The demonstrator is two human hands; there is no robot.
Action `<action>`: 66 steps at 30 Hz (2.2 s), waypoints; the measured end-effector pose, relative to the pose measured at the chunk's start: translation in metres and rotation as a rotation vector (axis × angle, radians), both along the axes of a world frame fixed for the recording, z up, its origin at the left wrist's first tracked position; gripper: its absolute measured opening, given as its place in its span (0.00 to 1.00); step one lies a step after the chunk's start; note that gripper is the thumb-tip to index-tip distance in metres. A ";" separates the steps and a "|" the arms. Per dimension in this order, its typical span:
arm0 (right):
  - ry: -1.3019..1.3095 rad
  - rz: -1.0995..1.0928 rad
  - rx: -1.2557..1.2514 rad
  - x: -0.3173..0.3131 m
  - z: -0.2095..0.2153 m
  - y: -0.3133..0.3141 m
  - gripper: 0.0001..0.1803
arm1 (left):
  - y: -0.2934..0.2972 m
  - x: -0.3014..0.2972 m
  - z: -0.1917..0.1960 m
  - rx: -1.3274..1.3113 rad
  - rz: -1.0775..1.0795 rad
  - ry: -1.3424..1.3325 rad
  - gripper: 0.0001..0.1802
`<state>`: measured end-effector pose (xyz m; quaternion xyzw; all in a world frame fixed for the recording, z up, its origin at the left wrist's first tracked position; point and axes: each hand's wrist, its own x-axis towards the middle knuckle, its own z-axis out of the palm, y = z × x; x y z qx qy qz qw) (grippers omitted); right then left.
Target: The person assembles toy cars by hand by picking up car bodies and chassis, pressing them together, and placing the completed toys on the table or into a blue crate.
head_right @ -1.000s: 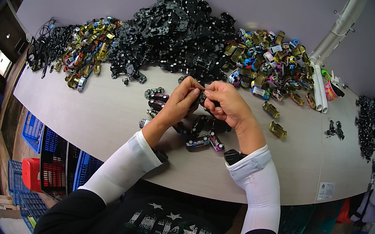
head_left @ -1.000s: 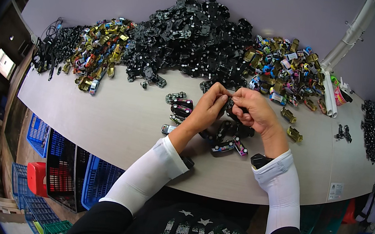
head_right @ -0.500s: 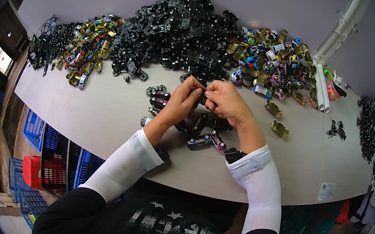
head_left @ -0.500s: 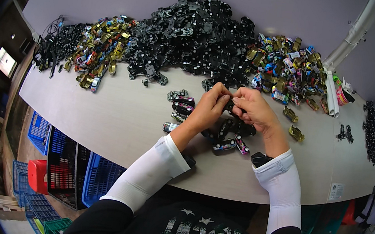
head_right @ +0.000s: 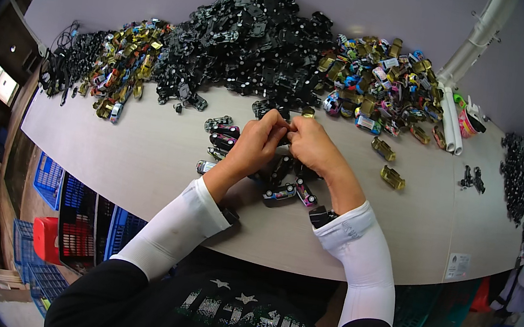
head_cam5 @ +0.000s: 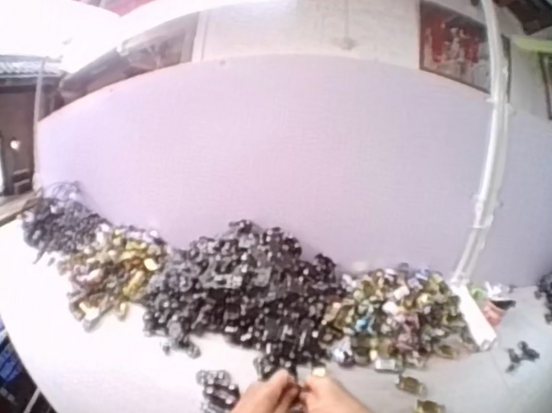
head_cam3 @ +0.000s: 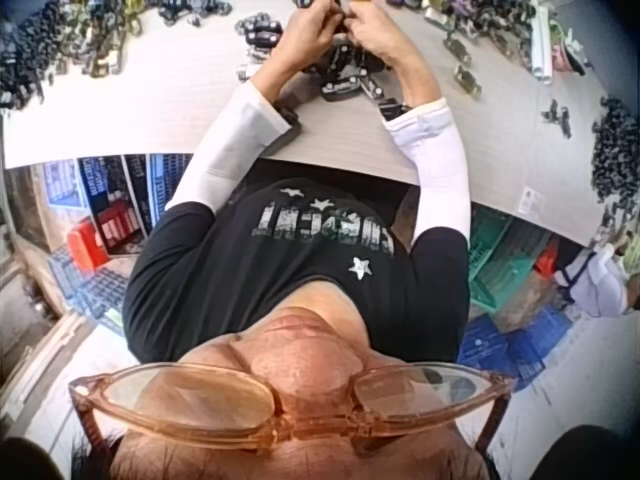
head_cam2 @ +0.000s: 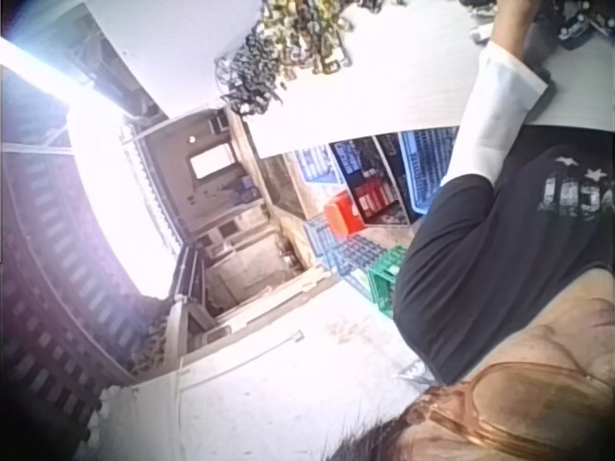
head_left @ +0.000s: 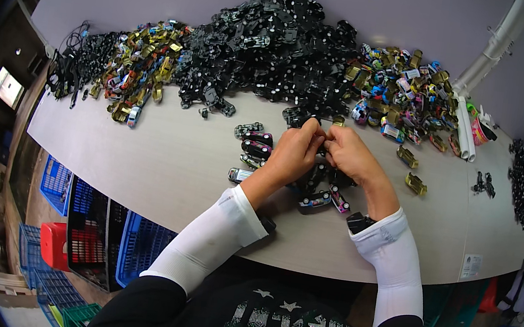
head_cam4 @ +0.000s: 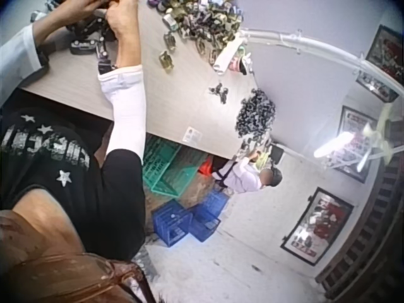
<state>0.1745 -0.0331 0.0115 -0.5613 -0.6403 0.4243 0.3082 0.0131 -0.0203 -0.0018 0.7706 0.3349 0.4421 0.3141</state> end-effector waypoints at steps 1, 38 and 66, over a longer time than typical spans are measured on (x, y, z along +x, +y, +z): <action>0.002 -0.002 0.000 0.005 0.008 0.000 0.03 | 0.000 -0.001 0.002 -0.066 0.002 0.010 0.04; 0.357 -0.215 -0.028 0.020 0.040 0.000 0.08 | 0.012 -0.010 0.001 -0.958 -0.316 -0.644 0.15; 0.317 -0.220 -0.046 0.007 0.046 -0.005 0.09 | 0.013 -0.015 0.007 -0.933 -0.184 -0.704 0.17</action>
